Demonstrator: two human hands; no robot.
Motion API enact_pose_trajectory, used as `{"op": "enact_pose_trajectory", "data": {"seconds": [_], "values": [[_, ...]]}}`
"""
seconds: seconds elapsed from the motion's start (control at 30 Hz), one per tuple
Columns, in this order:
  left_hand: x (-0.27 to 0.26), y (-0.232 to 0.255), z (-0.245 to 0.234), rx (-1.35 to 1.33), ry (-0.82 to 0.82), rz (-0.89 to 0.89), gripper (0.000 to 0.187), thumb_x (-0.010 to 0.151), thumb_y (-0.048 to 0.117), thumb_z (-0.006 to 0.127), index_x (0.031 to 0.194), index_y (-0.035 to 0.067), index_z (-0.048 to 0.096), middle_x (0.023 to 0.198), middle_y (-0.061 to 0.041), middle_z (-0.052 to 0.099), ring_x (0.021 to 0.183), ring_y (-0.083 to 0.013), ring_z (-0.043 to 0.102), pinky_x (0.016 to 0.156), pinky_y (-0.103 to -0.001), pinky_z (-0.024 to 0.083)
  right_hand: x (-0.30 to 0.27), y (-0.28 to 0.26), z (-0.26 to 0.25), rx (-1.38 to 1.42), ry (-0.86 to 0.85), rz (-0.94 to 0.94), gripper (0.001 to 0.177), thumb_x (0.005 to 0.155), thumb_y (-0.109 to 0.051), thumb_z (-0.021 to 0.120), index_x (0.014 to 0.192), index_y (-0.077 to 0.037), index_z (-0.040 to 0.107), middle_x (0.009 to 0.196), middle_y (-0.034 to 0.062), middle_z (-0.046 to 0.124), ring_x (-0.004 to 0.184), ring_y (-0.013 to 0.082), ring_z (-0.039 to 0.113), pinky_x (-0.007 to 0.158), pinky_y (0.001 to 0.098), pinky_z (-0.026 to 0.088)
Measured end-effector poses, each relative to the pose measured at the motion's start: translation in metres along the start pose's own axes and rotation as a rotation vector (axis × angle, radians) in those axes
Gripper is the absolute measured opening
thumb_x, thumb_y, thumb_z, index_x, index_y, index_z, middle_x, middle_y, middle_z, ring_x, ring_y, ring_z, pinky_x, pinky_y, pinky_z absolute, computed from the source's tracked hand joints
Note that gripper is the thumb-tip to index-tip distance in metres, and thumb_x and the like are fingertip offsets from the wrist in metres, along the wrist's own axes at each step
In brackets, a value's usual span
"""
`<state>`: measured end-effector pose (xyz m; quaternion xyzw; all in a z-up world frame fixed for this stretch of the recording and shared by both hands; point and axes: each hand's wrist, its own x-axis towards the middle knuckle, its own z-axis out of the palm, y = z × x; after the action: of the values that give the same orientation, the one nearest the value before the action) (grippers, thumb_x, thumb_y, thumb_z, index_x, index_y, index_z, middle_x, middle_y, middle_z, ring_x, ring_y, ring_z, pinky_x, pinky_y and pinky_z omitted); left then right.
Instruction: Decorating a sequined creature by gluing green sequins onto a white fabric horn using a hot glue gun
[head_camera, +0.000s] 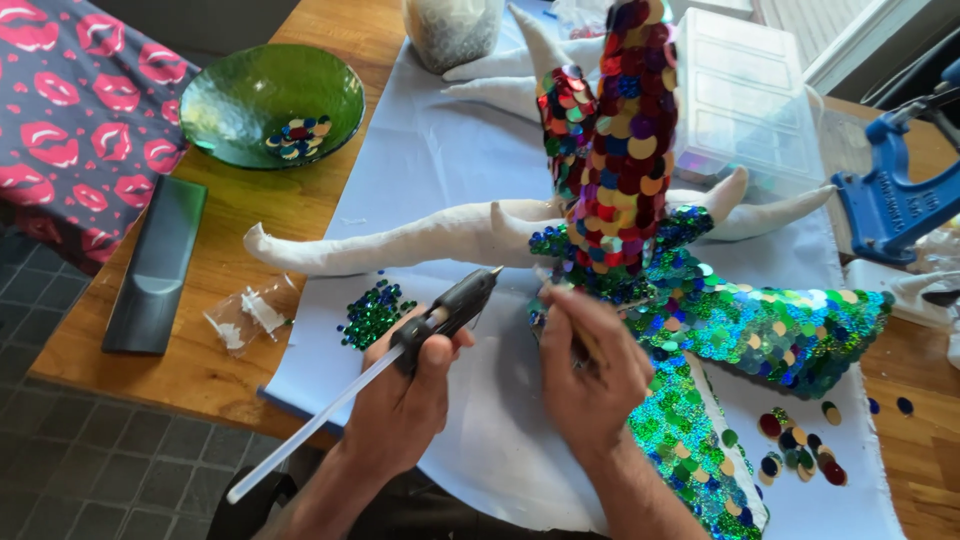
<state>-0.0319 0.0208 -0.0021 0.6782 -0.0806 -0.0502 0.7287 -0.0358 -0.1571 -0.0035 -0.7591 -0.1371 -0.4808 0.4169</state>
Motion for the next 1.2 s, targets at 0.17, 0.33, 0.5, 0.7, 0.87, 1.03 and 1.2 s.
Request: {"op": "enact_pose_trajectory", "data": {"seconds": [0.17,0.33,0.5,0.7,0.87,1.03,1.2], "values": [[-0.024,-0.002,-0.010,-0.033,-0.011,0.115,0.048,0.100,0.047,0.048,0.101,0.003,0.069,0.037,0.004,0.043,0.031,-0.0047,0.042,0.083,-0.025,0.057,-0.019,-0.012,0.001,0.069,-0.113,0.036,0.013,0.094,0.005,0.066,0.106,0.002,0.069,0.092,0.0144,0.074,0.063,0.0115,0.062,0.053,0.0213,0.049],[-0.051,-0.006,-0.030,0.106,0.040,0.198,0.069,0.098,0.067,0.041,0.104,0.004,0.069,0.036,0.005,0.043,0.035,-0.0042,0.040,0.080,-0.027,0.053,-0.042,-0.020,0.010,0.098,-0.275,0.291,0.010,0.092,-0.007,0.066,0.100,-0.006,0.073,0.087,0.0050,0.076,0.067,0.0111,0.070,0.059,0.0238,0.054],[-0.072,-0.021,-0.050,0.046,0.125,0.061,0.074,0.091,0.071,0.045,0.104,0.003,0.071,0.032,0.001,0.041,0.031,-0.0080,0.040,0.088,-0.028,0.053,-0.059,-0.012,0.023,0.224,-0.418,0.839,0.008,0.092,-0.015,0.069,0.093,-0.011,0.075,0.079,0.0013,0.075,0.070,0.0092,0.067,0.061,0.0260,0.053],[-0.073,-0.033,-0.063,0.040,0.175,0.098,0.071,0.095,0.065,0.044,0.108,0.001,0.071,0.041,-0.001,0.048,0.029,-0.0066,0.040,0.044,-0.021,0.037,-0.065,-0.010,0.036,0.266,-0.401,0.861,0.009,0.091,-0.014,0.069,0.096,-0.009,0.074,0.079,0.0028,0.077,0.071,0.0092,0.068,0.060,0.0252,0.053],[-0.075,-0.021,-0.064,0.017,0.076,0.149,0.069,0.096,0.065,0.048,0.103,0.000,0.069,0.037,0.006,0.041,0.032,-0.0046,0.038,0.072,-0.024,0.055,-0.065,-0.011,0.045,0.302,-0.407,0.819,0.011,0.096,-0.013,0.065,0.098,-0.006,0.073,0.073,0.0039,0.072,0.058,0.0115,0.060,0.052,0.0290,0.050],[-0.074,-0.019,-0.070,0.093,0.103,0.199,0.072,0.098,0.068,0.040,0.102,0.003,0.070,0.036,0.007,0.042,0.035,-0.0046,0.041,0.076,-0.027,0.052,-0.054,-0.014,0.059,0.264,-0.423,0.750,0.012,0.096,-0.012,0.066,0.096,-0.005,0.075,0.065,0.0038,0.068,0.052,0.0118,0.058,0.049,0.0288,0.048],[-0.071,-0.028,-0.074,0.022,0.115,0.161,0.072,0.097,0.067,0.043,0.104,0.001,0.070,0.035,0.006,0.040,0.032,-0.0050,0.039,0.083,-0.028,0.056,-0.058,-0.009,0.067,0.194,-0.520,0.713,0.013,0.094,-0.017,0.065,0.094,-0.008,0.075,0.071,0.0016,0.073,0.059,0.0094,0.060,0.052,0.0273,0.044]]}}
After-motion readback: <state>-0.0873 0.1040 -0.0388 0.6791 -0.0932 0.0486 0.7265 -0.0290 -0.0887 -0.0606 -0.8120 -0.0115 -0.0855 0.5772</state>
